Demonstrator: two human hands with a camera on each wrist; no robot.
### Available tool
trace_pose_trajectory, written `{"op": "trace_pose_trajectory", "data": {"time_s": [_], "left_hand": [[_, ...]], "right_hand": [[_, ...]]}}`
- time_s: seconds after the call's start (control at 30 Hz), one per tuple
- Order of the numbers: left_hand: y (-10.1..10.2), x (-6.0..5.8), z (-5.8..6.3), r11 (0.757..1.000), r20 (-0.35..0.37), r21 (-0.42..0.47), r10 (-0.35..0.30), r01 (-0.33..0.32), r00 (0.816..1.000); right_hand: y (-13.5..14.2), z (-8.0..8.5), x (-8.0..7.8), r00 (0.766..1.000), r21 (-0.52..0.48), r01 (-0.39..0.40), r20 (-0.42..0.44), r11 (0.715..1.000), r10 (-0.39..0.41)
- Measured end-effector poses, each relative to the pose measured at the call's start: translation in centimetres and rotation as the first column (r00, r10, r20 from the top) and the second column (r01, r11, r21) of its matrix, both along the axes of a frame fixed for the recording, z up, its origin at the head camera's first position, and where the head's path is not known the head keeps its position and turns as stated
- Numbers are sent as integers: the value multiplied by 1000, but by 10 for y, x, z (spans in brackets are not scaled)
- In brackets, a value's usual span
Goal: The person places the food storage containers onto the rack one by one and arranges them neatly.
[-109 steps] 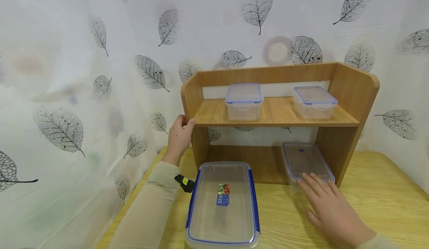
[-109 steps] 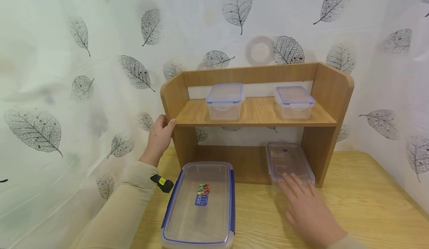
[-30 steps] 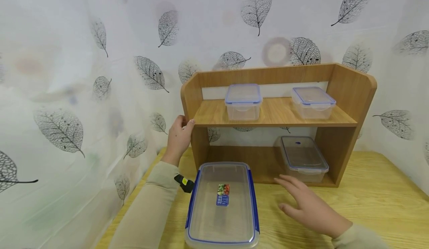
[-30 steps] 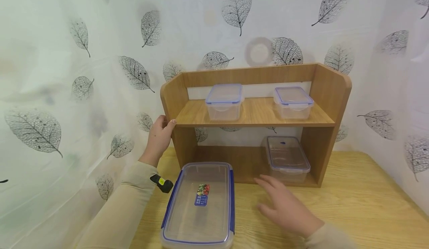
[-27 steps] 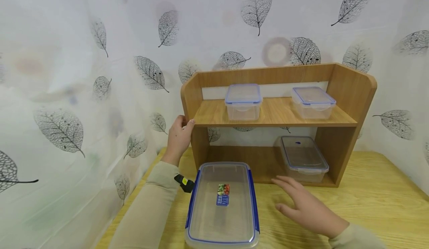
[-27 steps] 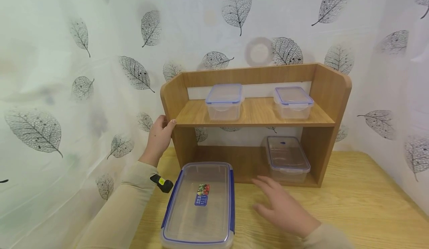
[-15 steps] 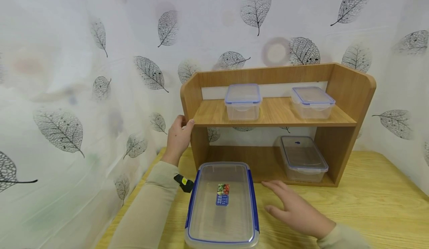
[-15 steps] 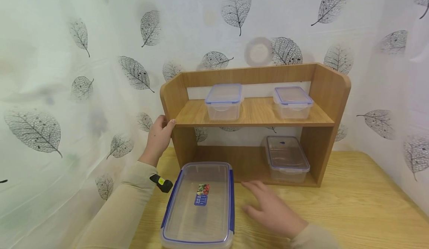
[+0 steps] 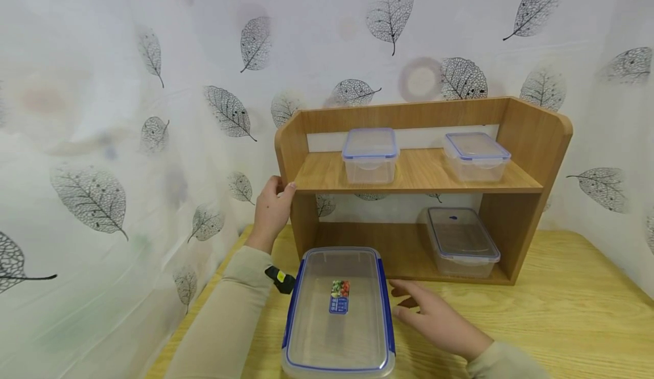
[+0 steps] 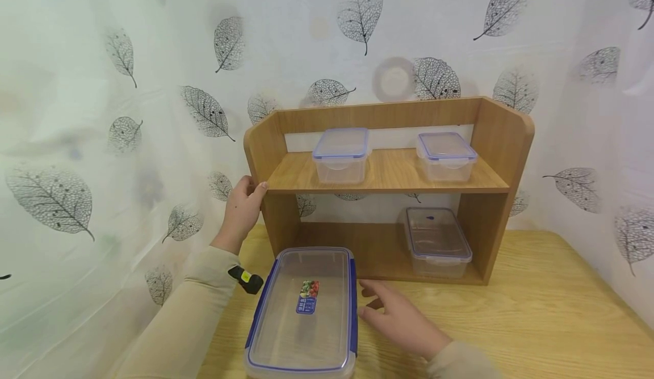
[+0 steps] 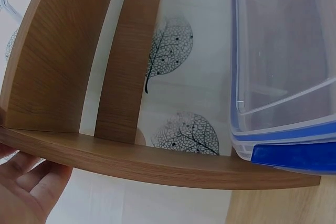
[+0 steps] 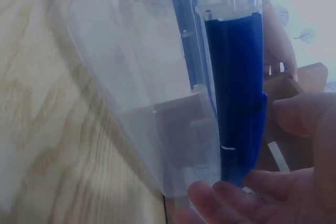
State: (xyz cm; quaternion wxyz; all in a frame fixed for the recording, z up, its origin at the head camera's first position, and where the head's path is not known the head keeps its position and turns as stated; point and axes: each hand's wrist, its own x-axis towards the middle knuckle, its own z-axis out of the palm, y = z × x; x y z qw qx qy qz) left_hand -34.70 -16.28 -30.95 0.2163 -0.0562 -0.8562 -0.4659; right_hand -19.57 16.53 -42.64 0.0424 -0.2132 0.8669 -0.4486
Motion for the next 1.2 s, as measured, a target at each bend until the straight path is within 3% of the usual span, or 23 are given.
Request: {"op": "trace_pose_trajectory", "data": {"time_s": [0.27, 0.57, 0.73, 0.9, 1.2], "left_hand": [[-1, 0, 0, 1000, -1, 0, 2, -2, 1000], [-1, -1, 0, 1000, -3, -9, 4, -4, 1000], [-1, -1, 0, 1000, -2, -8, 3, -3, 1000], [-1, -1, 0, 1000, -6, -4, -6, 6, 1000], [-1, 0, -1, 1000, -7, -3, -18, 18, 1000]], "right_hand": [[-9, -5, -3, 981, -212, 27, 195, 977, 16], [-17, -8, -6, 925, -466, 28, 347, 884, 154], [-20, -11, -4, 890, -546, 52, 405, 836, 208], [-20, -16, -4, 873, -542, 70, 439, 838, 212], [-25, -23, -3, 873, -519, 93, 453, 850, 181]]}}
